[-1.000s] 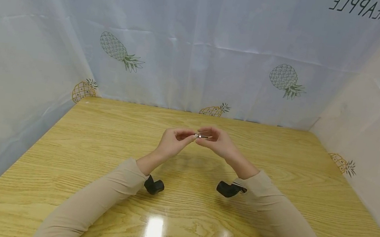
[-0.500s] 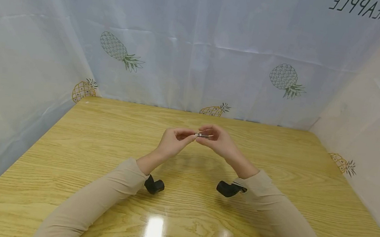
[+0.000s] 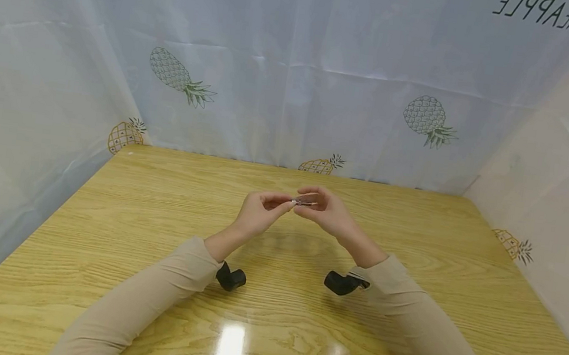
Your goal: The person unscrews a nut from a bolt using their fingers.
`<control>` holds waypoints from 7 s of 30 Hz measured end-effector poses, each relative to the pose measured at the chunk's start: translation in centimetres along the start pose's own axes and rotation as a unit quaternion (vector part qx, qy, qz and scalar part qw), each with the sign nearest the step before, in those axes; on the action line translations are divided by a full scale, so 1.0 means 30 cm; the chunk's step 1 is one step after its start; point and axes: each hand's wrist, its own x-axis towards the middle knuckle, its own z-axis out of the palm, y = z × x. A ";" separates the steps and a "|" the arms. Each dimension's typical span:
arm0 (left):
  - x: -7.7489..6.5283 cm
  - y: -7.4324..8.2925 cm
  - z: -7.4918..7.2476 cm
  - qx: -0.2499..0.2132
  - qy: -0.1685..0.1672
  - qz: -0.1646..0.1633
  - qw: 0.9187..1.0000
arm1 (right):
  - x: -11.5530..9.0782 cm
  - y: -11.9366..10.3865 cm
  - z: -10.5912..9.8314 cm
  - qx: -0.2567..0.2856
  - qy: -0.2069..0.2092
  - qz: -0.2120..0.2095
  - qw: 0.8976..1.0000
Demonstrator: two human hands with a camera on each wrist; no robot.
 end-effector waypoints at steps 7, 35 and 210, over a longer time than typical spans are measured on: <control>0.003 -0.003 0.002 -0.005 -0.001 -0.002 1.000 | 0.003 0.001 0.001 -0.006 -0.014 0.019 1.000; -0.002 0.003 0.004 -0.007 0.000 0.000 1.000 | 0.004 0.007 -0.005 -0.017 0.001 -0.006 1.000; 0.000 0.004 -0.005 -0.013 0.002 -0.012 1.000 | 0.000 0.005 -0.007 -0.028 -0.011 0.001 1.000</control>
